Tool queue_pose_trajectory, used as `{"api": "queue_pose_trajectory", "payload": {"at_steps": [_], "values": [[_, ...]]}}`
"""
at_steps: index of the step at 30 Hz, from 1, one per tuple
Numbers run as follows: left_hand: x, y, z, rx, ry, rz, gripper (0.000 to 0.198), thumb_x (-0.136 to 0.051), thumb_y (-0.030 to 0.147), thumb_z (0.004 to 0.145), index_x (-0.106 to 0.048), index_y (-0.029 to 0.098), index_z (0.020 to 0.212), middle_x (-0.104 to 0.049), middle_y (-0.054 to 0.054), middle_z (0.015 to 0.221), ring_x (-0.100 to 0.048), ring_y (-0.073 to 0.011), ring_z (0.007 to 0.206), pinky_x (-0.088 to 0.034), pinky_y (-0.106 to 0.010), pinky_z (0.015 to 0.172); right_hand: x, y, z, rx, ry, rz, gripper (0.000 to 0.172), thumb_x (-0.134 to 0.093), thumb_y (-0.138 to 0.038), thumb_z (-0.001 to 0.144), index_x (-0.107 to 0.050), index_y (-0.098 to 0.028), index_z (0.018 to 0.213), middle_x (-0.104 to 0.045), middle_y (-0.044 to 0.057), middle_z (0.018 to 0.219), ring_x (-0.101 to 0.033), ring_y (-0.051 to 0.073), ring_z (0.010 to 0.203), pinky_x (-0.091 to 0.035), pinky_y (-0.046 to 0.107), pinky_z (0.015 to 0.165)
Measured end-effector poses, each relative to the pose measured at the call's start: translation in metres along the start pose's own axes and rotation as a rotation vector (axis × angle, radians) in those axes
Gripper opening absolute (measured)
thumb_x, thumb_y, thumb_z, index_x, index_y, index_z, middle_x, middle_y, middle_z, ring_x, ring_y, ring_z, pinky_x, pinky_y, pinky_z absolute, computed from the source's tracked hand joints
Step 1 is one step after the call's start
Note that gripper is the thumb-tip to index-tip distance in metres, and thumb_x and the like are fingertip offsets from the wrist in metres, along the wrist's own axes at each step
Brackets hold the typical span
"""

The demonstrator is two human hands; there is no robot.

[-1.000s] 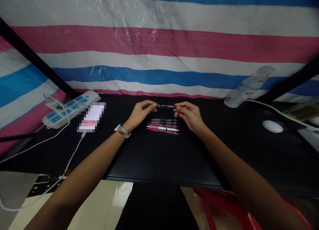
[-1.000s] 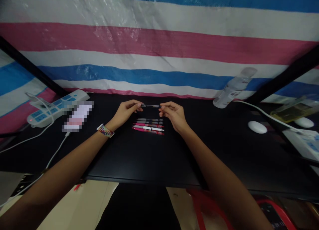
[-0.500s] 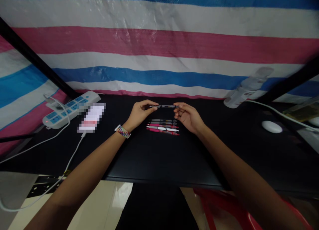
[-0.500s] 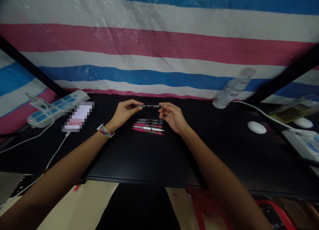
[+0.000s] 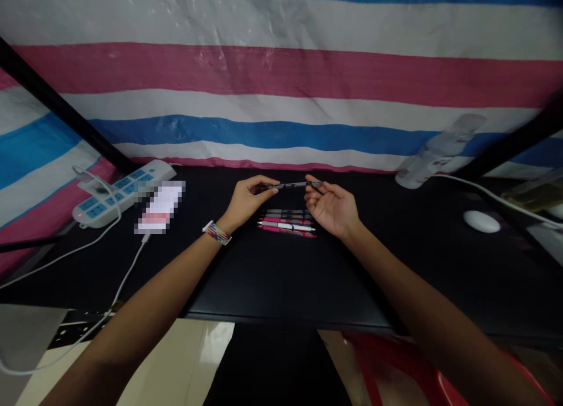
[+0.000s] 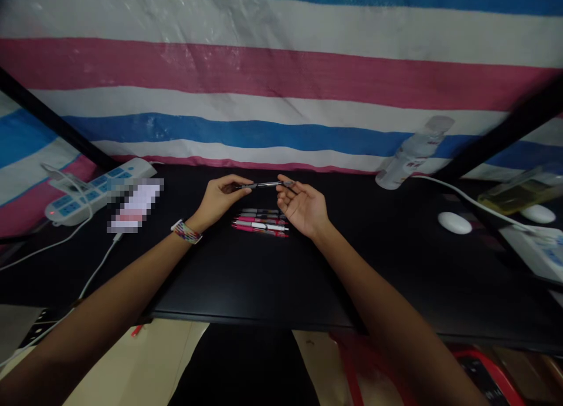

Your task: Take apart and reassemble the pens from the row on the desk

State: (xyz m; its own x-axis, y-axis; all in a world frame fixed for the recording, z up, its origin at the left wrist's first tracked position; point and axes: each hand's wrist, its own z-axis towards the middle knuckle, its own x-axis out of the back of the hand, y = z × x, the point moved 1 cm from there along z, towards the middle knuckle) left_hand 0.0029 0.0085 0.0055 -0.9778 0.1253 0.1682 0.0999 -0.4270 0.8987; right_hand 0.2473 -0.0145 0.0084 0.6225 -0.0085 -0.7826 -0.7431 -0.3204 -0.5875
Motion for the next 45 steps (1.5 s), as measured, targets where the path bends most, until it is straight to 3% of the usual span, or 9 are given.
{"api": "queue_pose_trajectory", "payload": {"at_steps": [6, 11, 17, 22, 26, 32, 37, 41, 45], "values": [[-0.0004, -0.0038, 0.0007, -0.009, -0.009, -0.007, 0.022, -0.092, 0.034, 0.086, -0.089, 0.022, 0.105, -0.088, -0.009, 0.110, -0.081, -0.0233, 0.099, -0.064, -0.041, 0.095, 0.0016, 0.0000, 0.0004, -0.005, 0.022, 0.025, 0.022, -0.065, -0.014, 0.091, -0.077, -0.015, 0.110, -0.076, 0.006, 0.081, -0.068, 0.012, 0.068, -0.065, 0.018, 0.068], [0.0016, -0.0022, 0.0017, -0.017, 0.009, 0.002, 0.024, -0.091, 0.035, 0.088, -0.088, 0.021, 0.108, -0.088, -0.009, 0.110, -0.081, -0.0231, 0.099, -0.065, -0.040, 0.093, 0.0019, 0.0013, -0.0003, 0.014, -0.042, 0.051, 0.032, -0.063, -0.030, 0.096, -0.077, -0.014, 0.121, -0.079, 0.008, 0.092, -0.071, 0.015, 0.076, -0.068, 0.023, 0.072], [0.0011, 0.0002, 0.0020, -0.021, 0.009, 0.009, 0.023, -0.091, 0.033, 0.088, -0.087, 0.021, 0.107, -0.088, -0.008, 0.110, -0.081, -0.0222, 0.100, -0.064, -0.038, 0.093, 0.0060, 0.0036, 0.0038, 0.025, -0.008, 0.015, 0.019, -0.070, -0.014, 0.088, -0.076, -0.016, 0.106, -0.074, 0.005, 0.082, -0.068, 0.012, 0.071, -0.065, 0.019, 0.071], [0.0001, -0.0013, 0.0022, -0.001, 0.047, -0.040, 0.023, -0.092, 0.034, 0.085, -0.087, 0.021, 0.104, -0.087, -0.007, 0.105, -0.079, -0.0206, 0.095, -0.063, -0.037, 0.092, 0.0061, 0.0023, 0.0036, 0.059, -0.017, 0.007, 0.023, -0.068, -0.022, 0.091, -0.077, -0.017, 0.111, -0.075, 0.006, 0.087, -0.071, 0.014, 0.076, -0.067, 0.022, 0.071], [0.0004, -0.0028, 0.0025, 0.014, 0.064, -0.066, 0.024, -0.093, 0.035, 0.084, -0.087, 0.020, 0.103, -0.086, -0.007, 0.102, -0.077, -0.0193, 0.091, -0.062, -0.035, 0.089, 0.0058, 0.0007, 0.0031, 0.041, 0.032, 0.009, 0.020, -0.068, -0.014, 0.087, -0.077, -0.018, 0.104, -0.073, 0.004, 0.081, -0.069, 0.012, 0.071, -0.063, 0.018, 0.064], [-0.0005, -0.0049, 0.0026, 0.024, 0.062, -0.075, 0.024, -0.094, 0.035, 0.084, -0.087, 0.020, 0.103, -0.085, -0.006, 0.099, -0.075, -0.0182, 0.088, -0.060, -0.034, 0.085, 0.0011, -0.0010, -0.0002, 0.026, 0.036, 0.107, 0.031, -0.063, -0.024, 0.090, -0.077, -0.015, 0.116, -0.076, 0.006, 0.086, -0.070, 0.013, 0.072, -0.067, 0.020, 0.068], [-0.0011, -0.0045, 0.0019, 0.023, 0.046, -0.065, 0.025, -0.093, 0.036, 0.085, -0.087, 0.021, 0.104, -0.085, -0.007, 0.100, -0.075, -0.0188, 0.090, -0.061, -0.034, 0.086, 0.0036, 0.0003, 0.0023, 0.034, 0.066, 0.066, 0.021, -0.069, -0.015, 0.083, -0.076, -0.016, 0.103, -0.072, 0.004, 0.077, -0.068, 0.011, 0.069, -0.062, 0.015, 0.064], [-0.0008, -0.0042, 0.0018, 0.032, 0.041, -0.053, 0.025, -0.093, 0.037, 0.086, -0.086, 0.020, 0.104, -0.085, -0.007, 0.099, -0.075, -0.0185, 0.088, -0.061, -0.035, 0.086, 0.0063, 0.0007, 0.0036, 0.063, 0.023, 0.051, 0.025, -0.068, -0.022, 0.087, -0.077, -0.017, 0.109, -0.075, 0.005, 0.085, -0.069, 0.013, 0.073, -0.066, 0.021, 0.068], [-0.0010, -0.0039, 0.0019, 0.026, 0.052, -0.047, 0.025, -0.094, 0.037, 0.085, -0.087, 0.021, 0.103, -0.085, -0.006, 0.100, -0.076, -0.0192, 0.090, -0.061, -0.035, 0.087, 0.0059, 0.0004, 0.0024, 0.049, 0.056, 0.042, 0.023, -0.069, -0.016, 0.083, -0.076, -0.017, 0.105, -0.072, 0.003, 0.080, -0.066, 0.011, 0.069, -0.063, 0.017, 0.065]]}}
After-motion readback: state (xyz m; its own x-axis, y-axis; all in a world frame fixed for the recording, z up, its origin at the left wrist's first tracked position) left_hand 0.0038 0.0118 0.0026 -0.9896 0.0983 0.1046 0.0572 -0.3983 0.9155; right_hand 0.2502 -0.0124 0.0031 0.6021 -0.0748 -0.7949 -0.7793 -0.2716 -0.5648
